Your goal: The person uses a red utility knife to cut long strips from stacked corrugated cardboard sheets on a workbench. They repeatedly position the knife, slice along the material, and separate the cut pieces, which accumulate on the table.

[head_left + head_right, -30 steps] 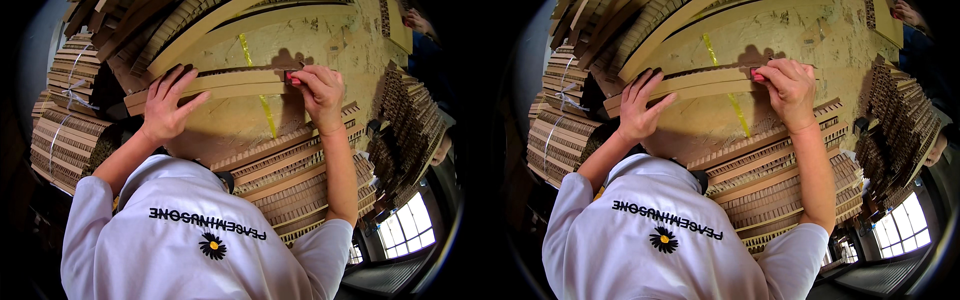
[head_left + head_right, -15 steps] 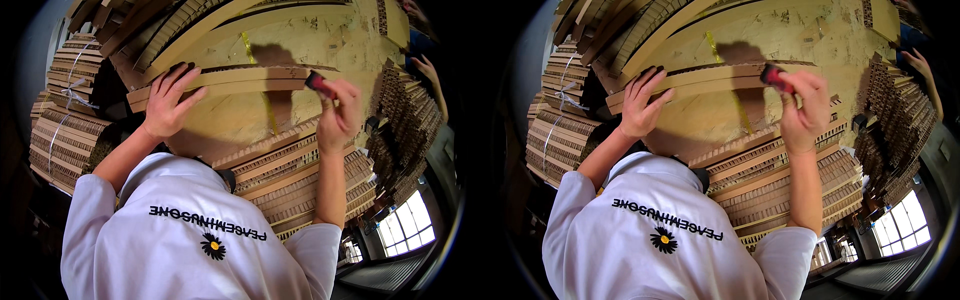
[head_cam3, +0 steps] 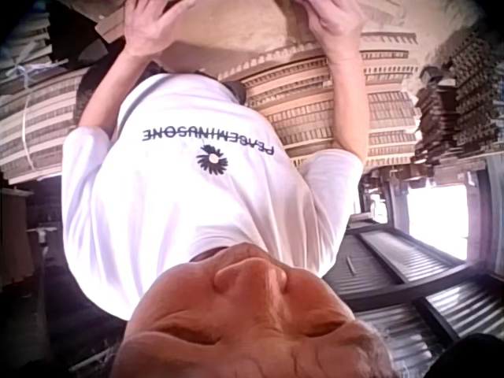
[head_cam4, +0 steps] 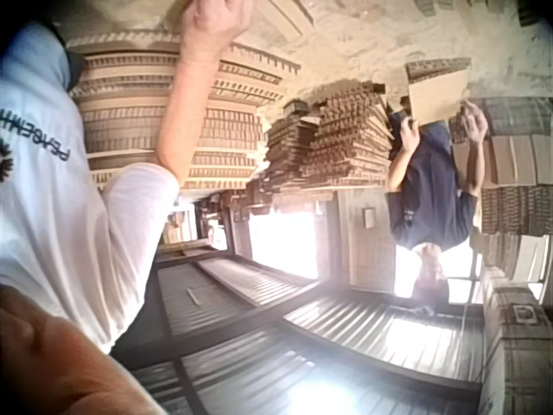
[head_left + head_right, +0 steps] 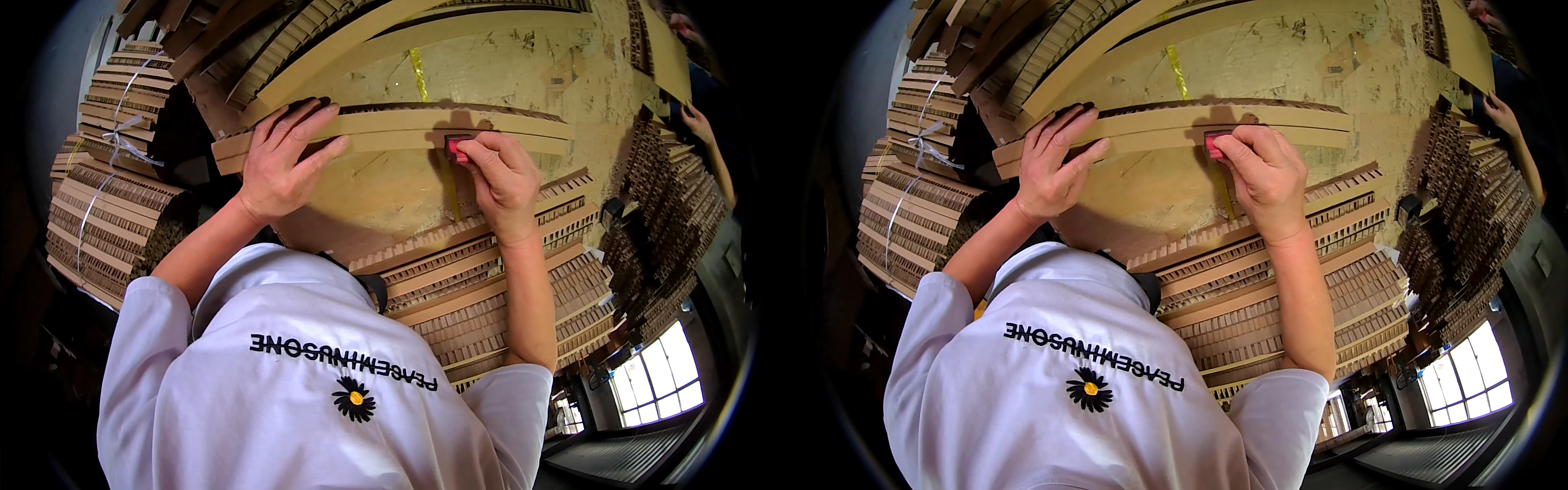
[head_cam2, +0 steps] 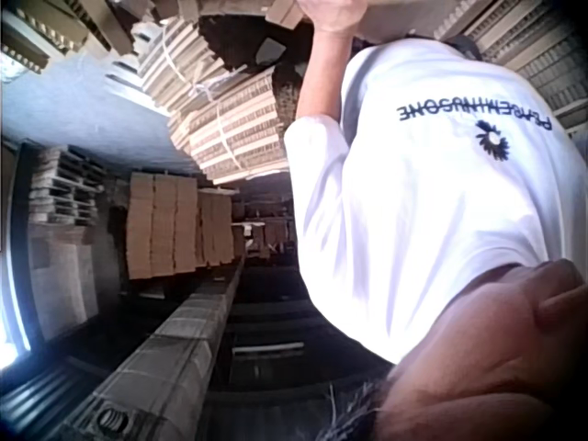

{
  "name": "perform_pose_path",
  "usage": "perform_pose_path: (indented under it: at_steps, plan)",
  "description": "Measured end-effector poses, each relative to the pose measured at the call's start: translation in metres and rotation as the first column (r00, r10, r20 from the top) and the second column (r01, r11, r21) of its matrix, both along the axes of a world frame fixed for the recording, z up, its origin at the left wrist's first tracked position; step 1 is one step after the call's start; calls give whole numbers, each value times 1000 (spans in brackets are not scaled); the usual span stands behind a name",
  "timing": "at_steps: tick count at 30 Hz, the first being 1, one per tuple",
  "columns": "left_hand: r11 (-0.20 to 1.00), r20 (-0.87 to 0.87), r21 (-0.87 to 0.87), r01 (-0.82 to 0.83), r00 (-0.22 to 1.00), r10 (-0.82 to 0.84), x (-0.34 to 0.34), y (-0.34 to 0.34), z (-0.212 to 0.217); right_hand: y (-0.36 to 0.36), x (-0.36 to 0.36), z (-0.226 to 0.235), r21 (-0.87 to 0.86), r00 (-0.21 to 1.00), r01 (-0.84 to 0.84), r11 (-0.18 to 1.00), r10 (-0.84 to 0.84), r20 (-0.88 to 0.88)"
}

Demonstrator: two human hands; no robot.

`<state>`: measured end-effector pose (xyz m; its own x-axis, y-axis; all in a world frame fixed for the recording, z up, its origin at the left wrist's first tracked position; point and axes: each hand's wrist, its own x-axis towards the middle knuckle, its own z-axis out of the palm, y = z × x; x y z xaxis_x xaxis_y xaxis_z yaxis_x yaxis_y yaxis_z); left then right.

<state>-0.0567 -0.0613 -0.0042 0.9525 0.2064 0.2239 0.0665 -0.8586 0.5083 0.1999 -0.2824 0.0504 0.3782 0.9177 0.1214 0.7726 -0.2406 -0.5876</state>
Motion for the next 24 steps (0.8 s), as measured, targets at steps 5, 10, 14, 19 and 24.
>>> perform_pose_path:
  at_steps: [5,10,14,19,24]
  plan:
    - [1000,-5,1,2,1000,-2,0,0,0,5,-2,3,-27,999,4,1000,-2,54]
    - [1000,-12,-6,4,1000,-4,0,0,0,8,-3,4,-56,997,22,998,-18,71]
    - [1000,-11,-10,-1,1000,1,1,-1,-2,7,-1,1,-51,995,15,999,-10,100]
    - [1000,3,-4,-11,1000,11,1,-1,-3,6,1,-2,-46,994,-11,999,16,111]
    - [1000,3,2,-16,1000,16,2,-1,-2,6,3,-3,-44,991,-29,999,34,126]
